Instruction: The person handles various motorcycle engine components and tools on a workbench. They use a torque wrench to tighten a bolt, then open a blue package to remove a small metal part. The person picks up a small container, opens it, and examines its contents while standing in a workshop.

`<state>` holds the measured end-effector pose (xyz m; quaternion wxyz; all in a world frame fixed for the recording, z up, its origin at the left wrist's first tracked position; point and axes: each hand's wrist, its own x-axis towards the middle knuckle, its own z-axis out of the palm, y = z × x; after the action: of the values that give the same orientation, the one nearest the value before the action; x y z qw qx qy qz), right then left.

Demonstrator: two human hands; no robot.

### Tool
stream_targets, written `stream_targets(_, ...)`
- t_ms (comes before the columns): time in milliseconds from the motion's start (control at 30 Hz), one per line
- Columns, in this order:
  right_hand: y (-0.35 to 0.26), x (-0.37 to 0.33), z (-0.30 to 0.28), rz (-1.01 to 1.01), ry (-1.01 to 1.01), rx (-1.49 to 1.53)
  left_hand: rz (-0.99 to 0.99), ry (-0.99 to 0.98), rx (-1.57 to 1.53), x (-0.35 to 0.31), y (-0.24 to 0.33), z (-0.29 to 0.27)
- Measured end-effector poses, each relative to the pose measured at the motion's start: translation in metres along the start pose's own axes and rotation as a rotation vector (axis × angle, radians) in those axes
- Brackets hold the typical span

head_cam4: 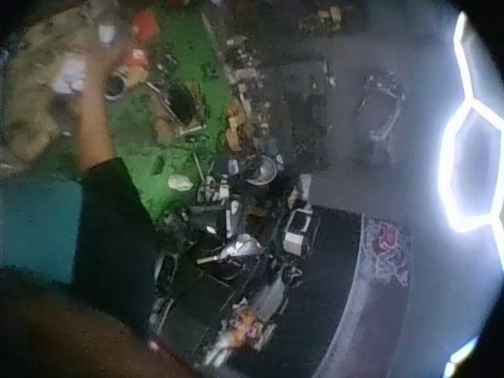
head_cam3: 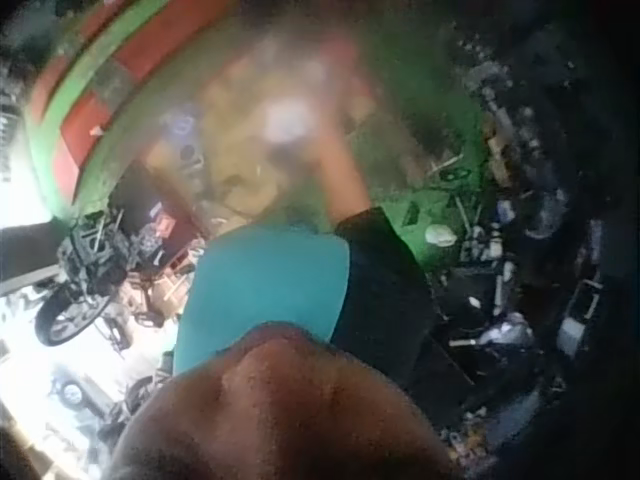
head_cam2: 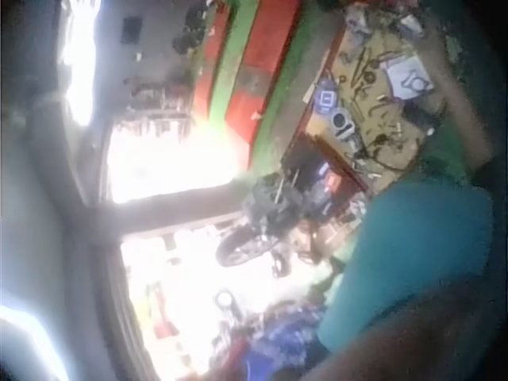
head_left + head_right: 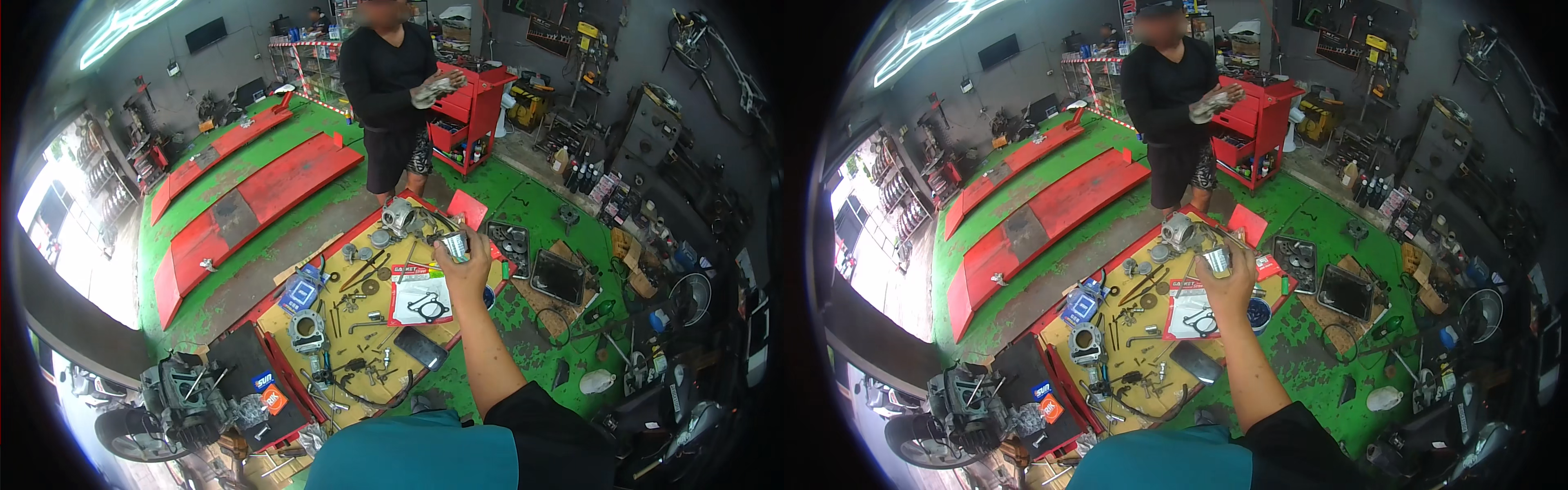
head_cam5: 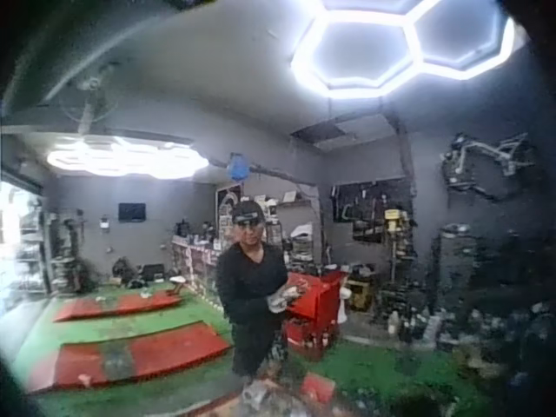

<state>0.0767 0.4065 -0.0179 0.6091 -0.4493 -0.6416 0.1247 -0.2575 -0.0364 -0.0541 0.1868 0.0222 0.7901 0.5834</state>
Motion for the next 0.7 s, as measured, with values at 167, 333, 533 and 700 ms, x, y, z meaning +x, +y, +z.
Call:
stream_targets(167,0.002,0.003,-0.006,0.015,-0.016,0.11,0.001,0.018,-0.006,-0.004,-0.006,0.005)
stream_targets(333,0.004,0.0,0.0,-0.011,-0.016,0.189,-0.171,-0.095,0.039,-0.051,-0.079,-0.002)
stream_targets(533,0.022,0.006,-0.011,-0.054,0.001,0.184,-0.091,-0.682,-0.072,-0.097,-0.114,0.024)
stream_targets(700,0.017,-0.004,-0.013,-0.088,-0.035,0.159,0.576,-1.161,0.428,-0.122,0.124,0.153)
